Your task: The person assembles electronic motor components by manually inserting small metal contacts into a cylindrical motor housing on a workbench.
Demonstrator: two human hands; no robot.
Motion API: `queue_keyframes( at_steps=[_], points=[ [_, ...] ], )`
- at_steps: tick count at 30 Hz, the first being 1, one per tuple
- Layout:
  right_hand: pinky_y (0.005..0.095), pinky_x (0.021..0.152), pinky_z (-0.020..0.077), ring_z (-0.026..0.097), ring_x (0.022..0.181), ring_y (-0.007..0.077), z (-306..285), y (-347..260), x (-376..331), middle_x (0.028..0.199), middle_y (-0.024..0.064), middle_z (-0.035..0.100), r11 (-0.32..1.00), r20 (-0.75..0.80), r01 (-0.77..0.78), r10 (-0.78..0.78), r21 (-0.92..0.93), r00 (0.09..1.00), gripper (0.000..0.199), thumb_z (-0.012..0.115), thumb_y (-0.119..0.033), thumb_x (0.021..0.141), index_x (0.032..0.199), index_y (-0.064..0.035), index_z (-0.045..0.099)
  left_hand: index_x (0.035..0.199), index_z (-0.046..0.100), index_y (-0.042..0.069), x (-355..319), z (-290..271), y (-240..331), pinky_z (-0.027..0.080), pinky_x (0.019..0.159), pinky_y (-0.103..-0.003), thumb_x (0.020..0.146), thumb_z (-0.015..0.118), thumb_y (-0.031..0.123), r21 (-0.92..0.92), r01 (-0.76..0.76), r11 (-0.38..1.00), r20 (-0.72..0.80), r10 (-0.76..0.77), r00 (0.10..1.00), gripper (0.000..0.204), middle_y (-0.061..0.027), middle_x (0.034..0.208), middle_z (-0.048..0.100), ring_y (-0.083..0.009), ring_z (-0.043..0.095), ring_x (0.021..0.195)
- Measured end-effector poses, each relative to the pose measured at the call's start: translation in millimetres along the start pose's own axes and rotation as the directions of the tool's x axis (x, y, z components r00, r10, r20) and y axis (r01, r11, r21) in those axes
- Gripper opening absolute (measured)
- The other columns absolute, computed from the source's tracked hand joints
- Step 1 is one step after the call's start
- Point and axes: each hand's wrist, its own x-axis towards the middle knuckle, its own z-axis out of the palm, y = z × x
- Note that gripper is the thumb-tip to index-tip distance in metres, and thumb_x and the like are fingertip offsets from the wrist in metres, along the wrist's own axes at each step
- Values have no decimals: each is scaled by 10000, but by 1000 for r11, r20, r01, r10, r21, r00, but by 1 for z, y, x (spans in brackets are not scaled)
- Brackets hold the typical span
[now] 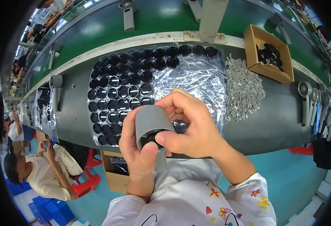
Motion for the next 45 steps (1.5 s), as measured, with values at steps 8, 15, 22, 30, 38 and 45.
queue_keyframes(
  at_steps=[8,15,22,30,38,45],
  points=[
    [282,855,577,630,1008,147,6,-7,2,1088,71,528,998,-50,-18,15,-62,999,550,828,-98,740,1221,58,612,1413,447,-74,12,8,26,615,624,-259,863,771,252,-339,224,914,-42,-252,967,716,-137,1198,563,-186,672,939],
    [310,877,569,628,1013,181,-3,-8,-1,1068,54,530,995,14,28,-27,-93,1000,666,875,-117,681,1276,28,611,1449,396,-65,7,8,19,620,614,-282,877,780,271,-176,95,980,-16,-100,995,767,-185,1281,554,-220,675,1009],
    [280,637,425,509,727,132,-1,-22,2,822,19,495,916,-146,287,-336,-279,930,328,789,-202,801,1010,-38,597,1453,334,97,15,2,22,563,512,-302,996,608,496,-798,230,557,51,-317,947,665,-249,1271,568,-244,683,730],
    [320,420,285,311,377,143,8,-100,-31,470,18,318,614,-84,754,-760,235,645,430,530,-170,934,579,-134,290,1498,381,57,17,10,25,523,549,-305,1060,525,433,-641,250,726,-74,-383,921,595,-119,1082,636,-166,614,684],
    [319,372,231,290,343,177,44,-59,-9,450,20,334,823,-173,567,-559,-4,811,438,521,-182,920,543,-70,327,1501,373,10,14,18,39,495,555,-273,1044,575,357,-493,166,854,-38,-212,977,609,-109,1106,631,-135,589,682],
    [333,388,308,350,407,173,49,-38,-9,496,69,386,778,-236,611,-573,143,785,423,550,-125,918,564,-21,342,1435,461,-46,13,34,34,520,836,-290,984,571,606,-303,204,931,-118,-249,961,801,-116,1179,631,-165,630,1012]
  ],
)
